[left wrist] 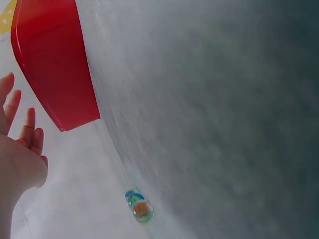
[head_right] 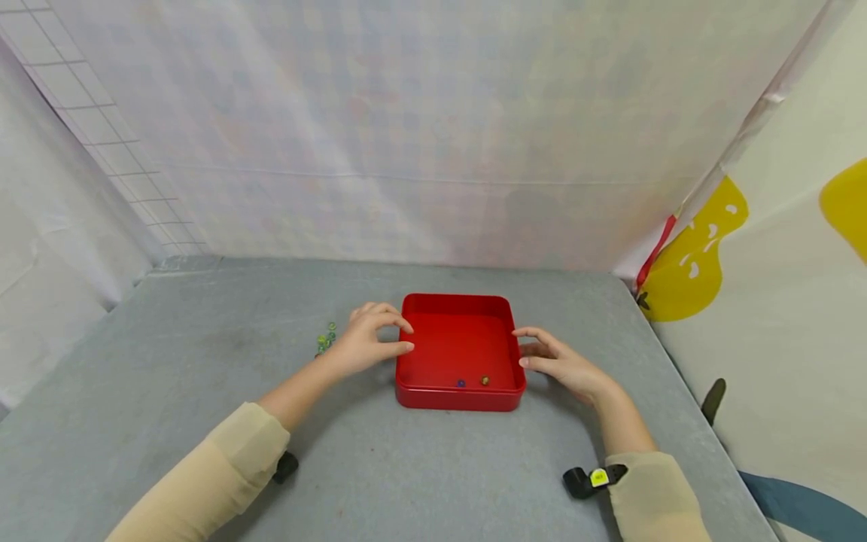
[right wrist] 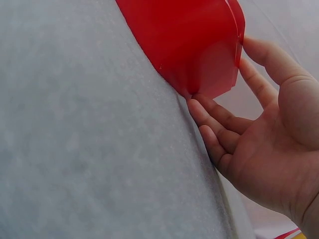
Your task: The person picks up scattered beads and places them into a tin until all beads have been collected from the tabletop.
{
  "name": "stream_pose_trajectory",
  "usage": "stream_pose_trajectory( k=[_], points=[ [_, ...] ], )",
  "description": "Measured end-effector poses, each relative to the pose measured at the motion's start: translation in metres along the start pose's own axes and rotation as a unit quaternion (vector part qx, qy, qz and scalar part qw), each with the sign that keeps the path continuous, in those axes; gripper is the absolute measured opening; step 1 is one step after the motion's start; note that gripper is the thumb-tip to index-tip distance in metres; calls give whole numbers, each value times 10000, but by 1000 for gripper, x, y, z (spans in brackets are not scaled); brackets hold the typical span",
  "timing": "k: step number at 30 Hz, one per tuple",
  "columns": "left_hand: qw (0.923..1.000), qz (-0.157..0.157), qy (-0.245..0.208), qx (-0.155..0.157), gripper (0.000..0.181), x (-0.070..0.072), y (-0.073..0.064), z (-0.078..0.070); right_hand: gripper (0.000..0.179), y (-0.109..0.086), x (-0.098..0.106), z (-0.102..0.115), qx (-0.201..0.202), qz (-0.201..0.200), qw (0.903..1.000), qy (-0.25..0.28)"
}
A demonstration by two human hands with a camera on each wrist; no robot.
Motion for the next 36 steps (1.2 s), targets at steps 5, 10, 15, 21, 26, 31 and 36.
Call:
stream_pose_trajectory(
  k=[5,10,15,21,26,31,36],
  points=[
    [10000,-33,-18,32,23,4,-6,3,56,0,0,0,2,-1,10000,5],
    [9999,-87,34,40,22,9,-12,5,55,0,0,1,55,18,10000,22],
    [9999,-93,85,13,21,12,-17,8,56,0,0,1,22,27,10000,25],
    [9998,-99,164,-56,22,16,-24,9,56,-1,0,0,23,30,10000,27],
    [9996,-116,255,-29,21,19,-30,12,56,0,0,1,51,24,10000,4],
    [9994,-147,302,5,22,21,-35,17,56,0,1,0,59,18,10000,4],
    [9992,-159,367,-43,22,25,-40,19,56,0,1,0,63,21,10000,20]
  ],
)
Point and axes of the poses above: each hand's wrist, its own y-axis towards the middle knuckle, its own x-axis out of the back of the hand, z = x × y, the point moved 8 cm from there along y, towards the middle knuckle, and after that the axes turned 12 degrees about z, right-handed, at the moved point
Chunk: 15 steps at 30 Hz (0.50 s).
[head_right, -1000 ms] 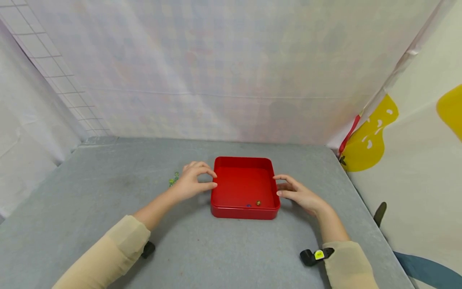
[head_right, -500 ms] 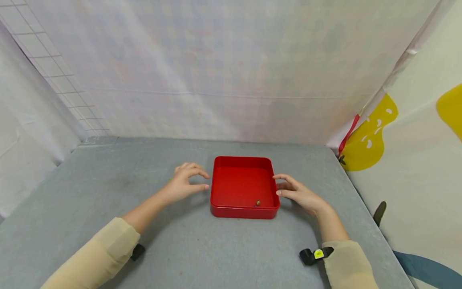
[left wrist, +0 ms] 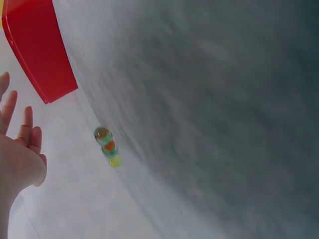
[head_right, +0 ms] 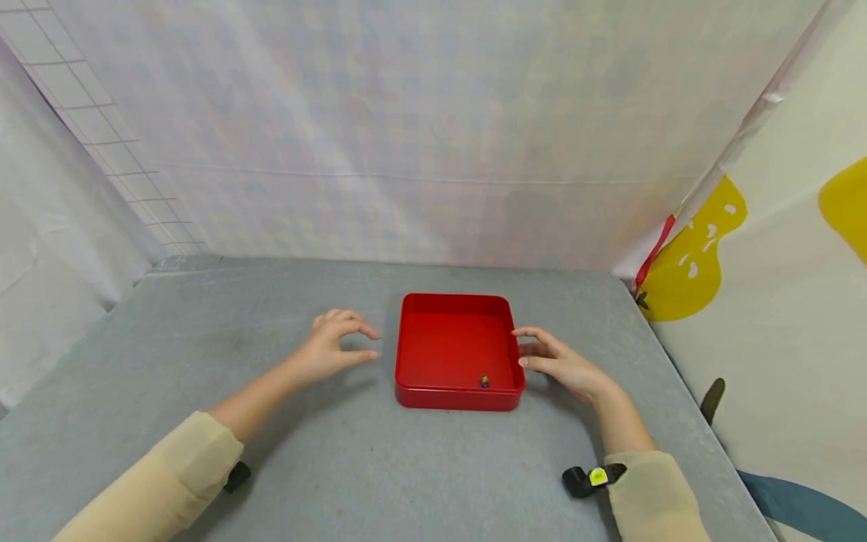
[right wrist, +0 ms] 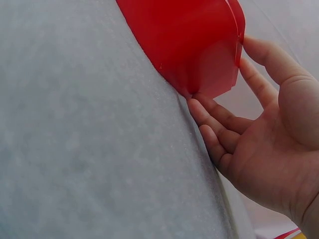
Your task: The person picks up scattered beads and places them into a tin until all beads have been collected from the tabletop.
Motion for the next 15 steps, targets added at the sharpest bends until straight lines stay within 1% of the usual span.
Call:
stream_pose_trajectory(
  k=[7,15],
  points=[
    [10000,-4,23,79,24,8,-9,12,55,0,0,1,44,-5,10000,-30],
    [9998,-54,89,174,28,18,-22,21,56,0,-1,1,-19,-10,10000,-19]
  ],
)
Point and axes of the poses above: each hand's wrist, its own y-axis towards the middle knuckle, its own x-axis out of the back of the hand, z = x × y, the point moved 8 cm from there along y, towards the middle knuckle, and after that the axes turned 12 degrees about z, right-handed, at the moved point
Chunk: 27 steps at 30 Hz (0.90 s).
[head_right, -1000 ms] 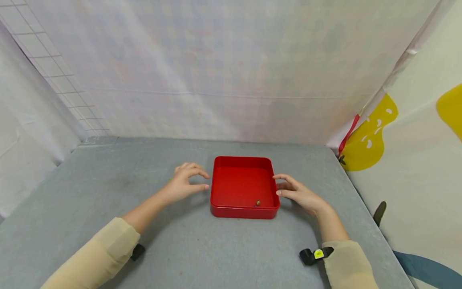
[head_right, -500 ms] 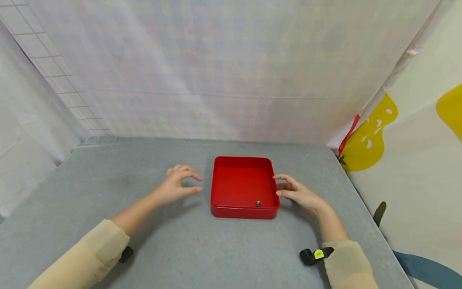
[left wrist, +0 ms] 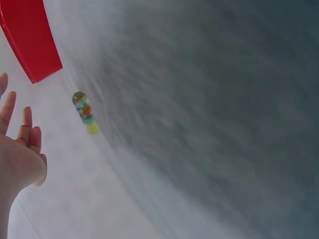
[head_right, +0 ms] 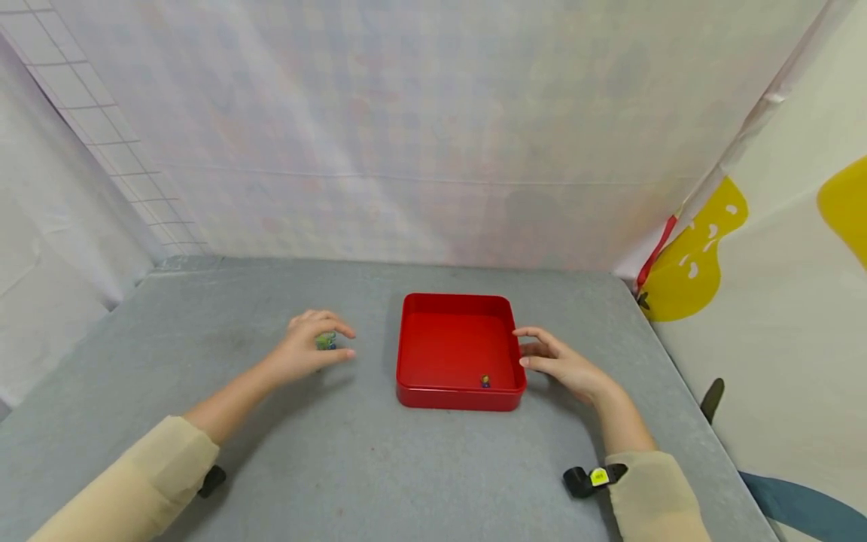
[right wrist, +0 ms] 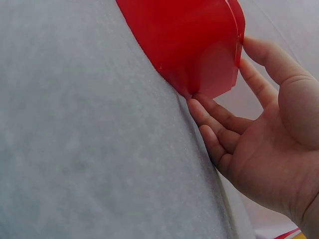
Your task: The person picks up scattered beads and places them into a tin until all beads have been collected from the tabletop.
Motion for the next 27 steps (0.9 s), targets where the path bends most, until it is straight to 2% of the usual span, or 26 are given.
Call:
stream_pose_trajectory(
  k=[8,18,27],
  points=[
    [9999,-42,71,142,28,7,-9,10,56,-1,0,1,17,-13,10000,-24],
    [9999,-53,10,101,28,16,-17,15,56,0,-1,2,24,0,10000,13],
    [9997,59,-34,228,24,16,-24,26,55,-1,-2,3,55,16,10000,4]
  ],
)
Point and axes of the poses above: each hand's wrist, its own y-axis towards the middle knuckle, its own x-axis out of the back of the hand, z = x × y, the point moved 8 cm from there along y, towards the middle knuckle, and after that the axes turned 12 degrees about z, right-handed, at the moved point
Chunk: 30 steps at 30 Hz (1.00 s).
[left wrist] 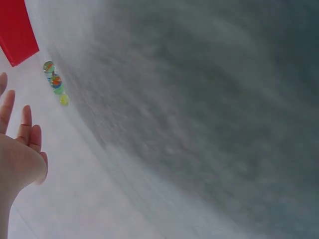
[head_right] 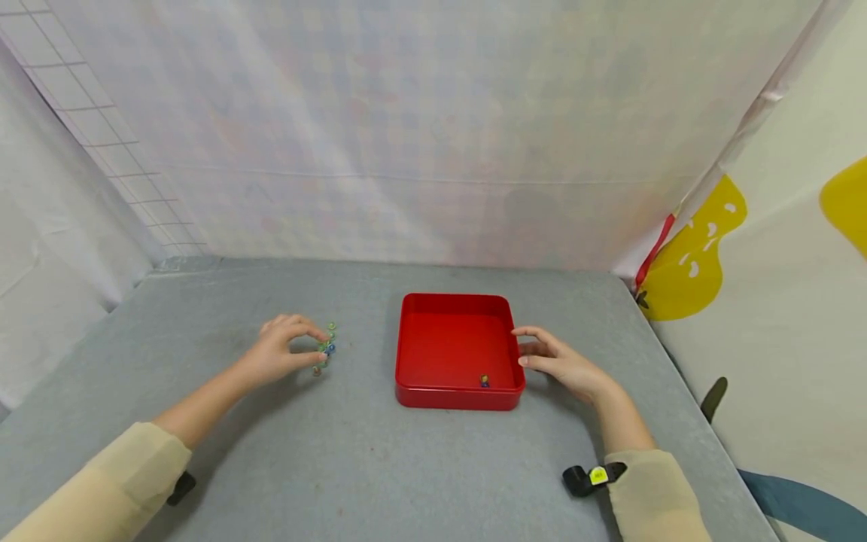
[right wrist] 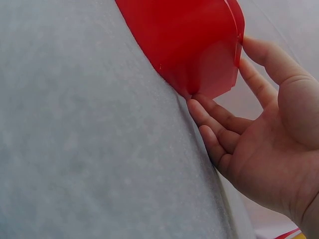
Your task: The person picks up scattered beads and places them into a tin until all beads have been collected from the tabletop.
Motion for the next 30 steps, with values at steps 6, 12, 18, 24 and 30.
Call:
stream_pose_trajectory(
  k=[6,12,18,24,30],
  points=[
    [9999,-46,44,105,24,1,-4,9,55,1,0,0,38,16,10000,-1],
    [9995,-14,169,258,23,-1,-7,16,55,1,0,-1,49,19,10000,-34],
    [9993,-3,293,216,17,-3,-7,18,54,1,0,-1,76,11,10000,-37],
    [9989,124,416,156,14,-6,-8,22,55,1,0,-2,62,-11,10000,27],
    [9983,253,469,236,13,-8,-10,26,55,1,1,-2,57,-40,10000,18]
  ],
)
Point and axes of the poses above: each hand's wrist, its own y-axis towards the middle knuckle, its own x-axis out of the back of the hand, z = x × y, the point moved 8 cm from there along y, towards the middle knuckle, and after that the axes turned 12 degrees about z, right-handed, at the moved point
